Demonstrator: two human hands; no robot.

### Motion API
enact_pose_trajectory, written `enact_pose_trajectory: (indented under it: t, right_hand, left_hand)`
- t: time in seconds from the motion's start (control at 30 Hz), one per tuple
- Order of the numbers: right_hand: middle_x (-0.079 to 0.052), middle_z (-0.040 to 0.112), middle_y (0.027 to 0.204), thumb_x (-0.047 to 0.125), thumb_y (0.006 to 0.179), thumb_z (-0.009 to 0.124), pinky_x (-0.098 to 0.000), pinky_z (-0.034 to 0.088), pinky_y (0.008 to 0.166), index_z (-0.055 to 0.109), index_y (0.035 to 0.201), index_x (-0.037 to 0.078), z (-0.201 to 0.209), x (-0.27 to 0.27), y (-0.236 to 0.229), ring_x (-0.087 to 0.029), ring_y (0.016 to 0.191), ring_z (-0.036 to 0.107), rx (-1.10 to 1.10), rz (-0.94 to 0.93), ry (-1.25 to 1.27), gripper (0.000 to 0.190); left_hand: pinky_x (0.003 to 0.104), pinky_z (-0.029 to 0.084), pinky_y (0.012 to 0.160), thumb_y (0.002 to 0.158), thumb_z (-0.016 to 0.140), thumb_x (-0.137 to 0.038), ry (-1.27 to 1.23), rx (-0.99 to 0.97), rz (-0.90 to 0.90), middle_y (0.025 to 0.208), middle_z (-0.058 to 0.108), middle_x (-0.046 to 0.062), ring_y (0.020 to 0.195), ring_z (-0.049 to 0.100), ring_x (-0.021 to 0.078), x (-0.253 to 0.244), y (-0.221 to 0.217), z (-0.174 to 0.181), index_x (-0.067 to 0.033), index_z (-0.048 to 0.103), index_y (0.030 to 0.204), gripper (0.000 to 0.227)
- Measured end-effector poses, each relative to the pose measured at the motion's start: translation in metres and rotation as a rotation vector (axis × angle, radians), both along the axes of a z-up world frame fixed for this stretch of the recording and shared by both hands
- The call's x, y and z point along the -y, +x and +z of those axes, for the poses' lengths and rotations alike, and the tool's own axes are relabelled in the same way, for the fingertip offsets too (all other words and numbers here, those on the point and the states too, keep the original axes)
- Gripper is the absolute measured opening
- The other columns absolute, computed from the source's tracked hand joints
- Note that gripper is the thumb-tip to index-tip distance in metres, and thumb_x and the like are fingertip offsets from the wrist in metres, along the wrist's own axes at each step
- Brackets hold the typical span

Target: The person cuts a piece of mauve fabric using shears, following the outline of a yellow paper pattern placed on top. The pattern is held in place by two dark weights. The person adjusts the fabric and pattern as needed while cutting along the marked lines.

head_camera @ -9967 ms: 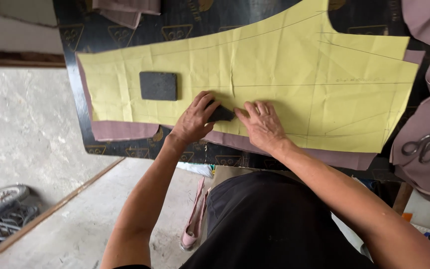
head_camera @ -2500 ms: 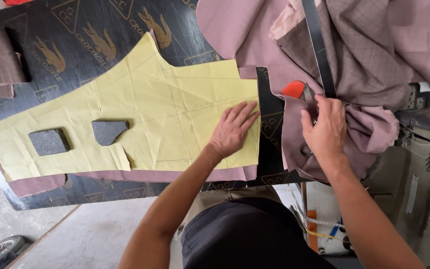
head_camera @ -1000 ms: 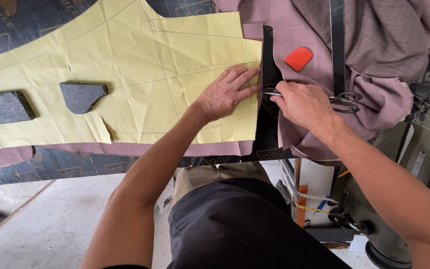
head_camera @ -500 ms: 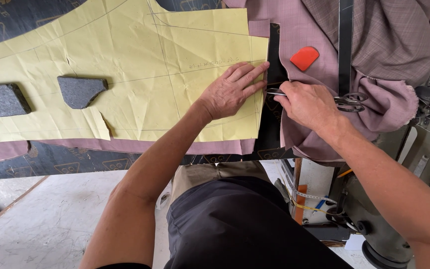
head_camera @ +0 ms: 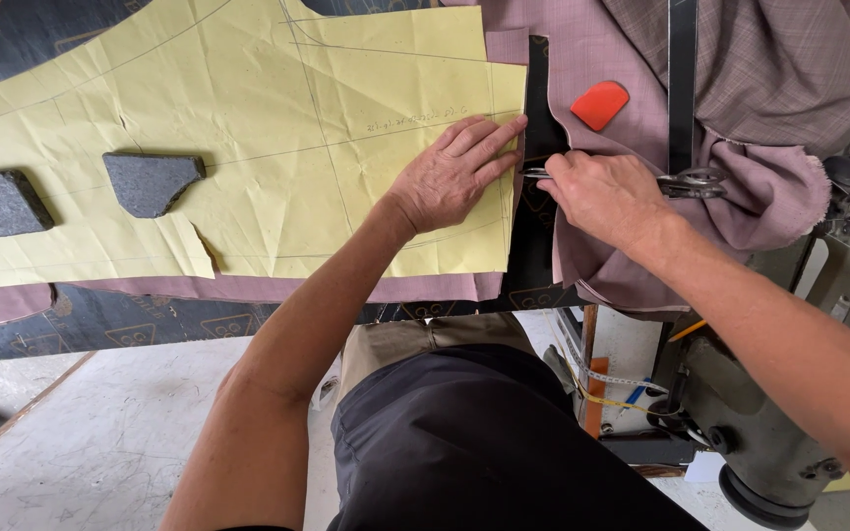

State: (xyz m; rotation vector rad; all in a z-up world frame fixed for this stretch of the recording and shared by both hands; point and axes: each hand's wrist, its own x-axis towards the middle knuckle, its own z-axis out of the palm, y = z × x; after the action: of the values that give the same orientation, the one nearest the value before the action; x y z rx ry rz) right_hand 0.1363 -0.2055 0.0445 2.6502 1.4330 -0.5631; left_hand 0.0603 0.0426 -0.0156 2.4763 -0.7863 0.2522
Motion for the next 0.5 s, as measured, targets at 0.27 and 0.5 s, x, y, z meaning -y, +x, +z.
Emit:
enact_pose_trajectory:
  t: [0.27,0.5]
  right_hand:
    - [-0.001,0.066,0.080,0.041,0.101,0.056,-0.0394,0.059,0.062,0.054,0.097,0.019,-0.005,0.004,0.005,-0.023,0.067,0.073,0.056,0.068,0.026,0.022]
    - [0.000,0.063,0.073,0.038,0.105,0.050,-0.0367,0.057,0.056,0.052,0.093,0.019,-0.018,0.006,0.005,-0.020,0.057,0.069,0.190,0.171,0.064,0.022]
  left_hand:
    - [0.049,0.038,0.117,0.100,0.045,-0.008,-0.018,0.005,0.008,0.156,0.043,0.018,0.132,0.050,0.0331,0.001,0.000,-0.003,-0.0087,0.057,0.136,0.038]
    - [0.048,0.038,0.117,0.101,0.042,-0.011,-0.008,0.003,0.000,0.155,0.044,0.017,0.133,0.049,0.0331,0.000,0.000,-0.006,-0.0090,0.057,0.137,0.039]
